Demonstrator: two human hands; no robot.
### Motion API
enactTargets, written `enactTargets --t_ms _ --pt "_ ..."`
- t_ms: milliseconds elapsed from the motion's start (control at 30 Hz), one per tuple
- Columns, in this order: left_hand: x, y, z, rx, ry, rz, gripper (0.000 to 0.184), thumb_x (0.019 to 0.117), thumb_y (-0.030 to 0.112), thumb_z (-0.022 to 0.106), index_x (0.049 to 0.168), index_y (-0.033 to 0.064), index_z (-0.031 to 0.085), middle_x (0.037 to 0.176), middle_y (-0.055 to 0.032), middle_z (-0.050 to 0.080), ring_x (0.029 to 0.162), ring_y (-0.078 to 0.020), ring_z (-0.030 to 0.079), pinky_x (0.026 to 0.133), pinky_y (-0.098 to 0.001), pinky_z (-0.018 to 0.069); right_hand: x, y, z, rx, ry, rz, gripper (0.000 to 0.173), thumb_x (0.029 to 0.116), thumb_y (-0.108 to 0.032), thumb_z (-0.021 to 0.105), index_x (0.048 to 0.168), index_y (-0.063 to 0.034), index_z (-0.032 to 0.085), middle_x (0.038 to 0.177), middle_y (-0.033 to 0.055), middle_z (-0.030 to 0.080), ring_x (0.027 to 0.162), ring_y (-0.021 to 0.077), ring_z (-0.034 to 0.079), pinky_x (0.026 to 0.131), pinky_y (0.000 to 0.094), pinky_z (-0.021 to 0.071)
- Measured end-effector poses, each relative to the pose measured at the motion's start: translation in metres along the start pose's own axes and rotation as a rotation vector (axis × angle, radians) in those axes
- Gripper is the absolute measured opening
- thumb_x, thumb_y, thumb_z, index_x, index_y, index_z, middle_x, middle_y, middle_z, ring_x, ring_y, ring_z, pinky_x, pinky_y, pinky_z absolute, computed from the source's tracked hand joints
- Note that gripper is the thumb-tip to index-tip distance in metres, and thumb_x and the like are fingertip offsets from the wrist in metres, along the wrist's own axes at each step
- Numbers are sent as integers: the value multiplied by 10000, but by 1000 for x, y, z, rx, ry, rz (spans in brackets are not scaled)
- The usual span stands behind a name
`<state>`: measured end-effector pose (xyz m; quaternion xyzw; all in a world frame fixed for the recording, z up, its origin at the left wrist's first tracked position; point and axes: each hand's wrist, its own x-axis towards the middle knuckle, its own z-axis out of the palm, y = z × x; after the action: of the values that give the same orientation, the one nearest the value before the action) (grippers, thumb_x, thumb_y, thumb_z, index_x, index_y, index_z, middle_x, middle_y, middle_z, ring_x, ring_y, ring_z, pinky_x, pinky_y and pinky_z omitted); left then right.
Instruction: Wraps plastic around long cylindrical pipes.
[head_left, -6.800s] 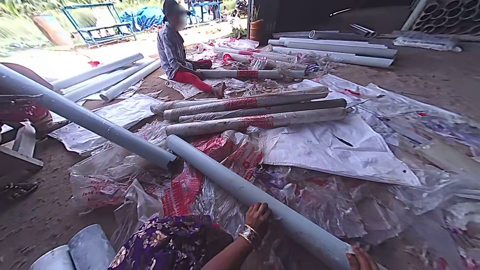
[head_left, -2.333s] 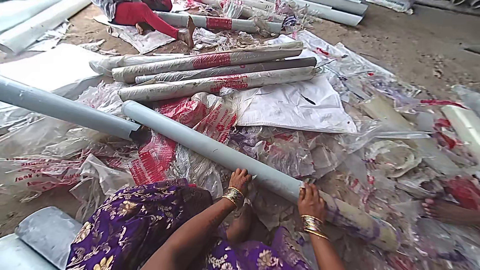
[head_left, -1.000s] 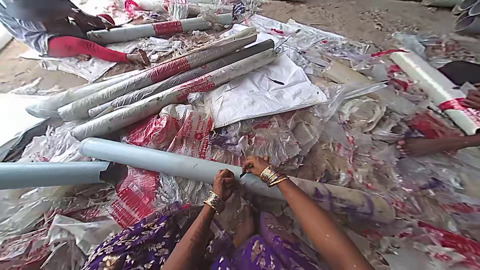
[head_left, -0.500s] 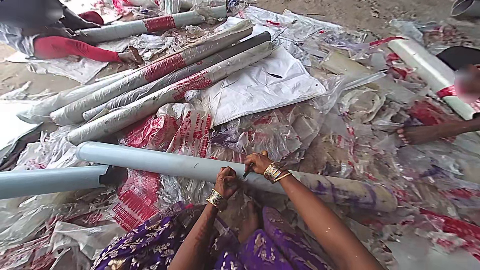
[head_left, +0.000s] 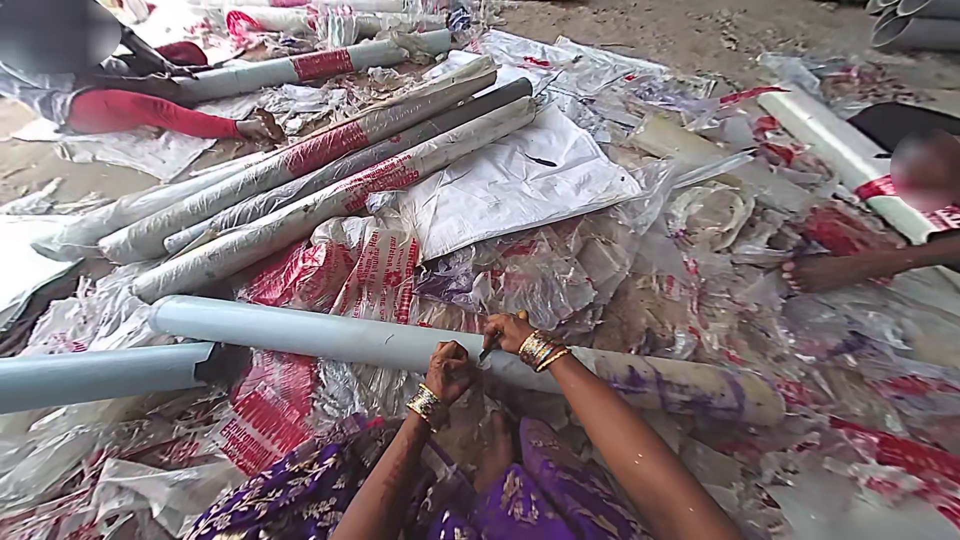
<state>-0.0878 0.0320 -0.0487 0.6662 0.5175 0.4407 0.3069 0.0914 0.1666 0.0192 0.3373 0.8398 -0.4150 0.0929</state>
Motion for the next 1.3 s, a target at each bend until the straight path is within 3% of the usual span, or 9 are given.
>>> enactTargets --t_ms 633,1067,1300 --pt "0 2 -1 -12 -25 -34 150 767 176 809 828 40 827 880 -156 698 992 -322 612 944 -479 453 -7 -3 -2 -72 -22 82 214 923 1 654 1083 -74 774 1244 164 669 1292 373 539 1080 751 216" --pt "3 8 -7 -9 -76 -68 156 779 172 805 829 25 822 897 -174 699 1013 -334 609 959 -480 447 -13 -2 -2 -65 -5 74 203 926 -16 656 1086 -65 771 1245 175 669 1281 378 546 1068 739 224" --pt "3 10 -9 -25 -94 -81 164 770 163 807 818 7 813 902 -181 697 1028 -341 599 970 -480 438 -11 1 -3 -4 12 71 217 901 36 643 1043 -59 777 1192 153 685 1205 346 582 1053 709 257"
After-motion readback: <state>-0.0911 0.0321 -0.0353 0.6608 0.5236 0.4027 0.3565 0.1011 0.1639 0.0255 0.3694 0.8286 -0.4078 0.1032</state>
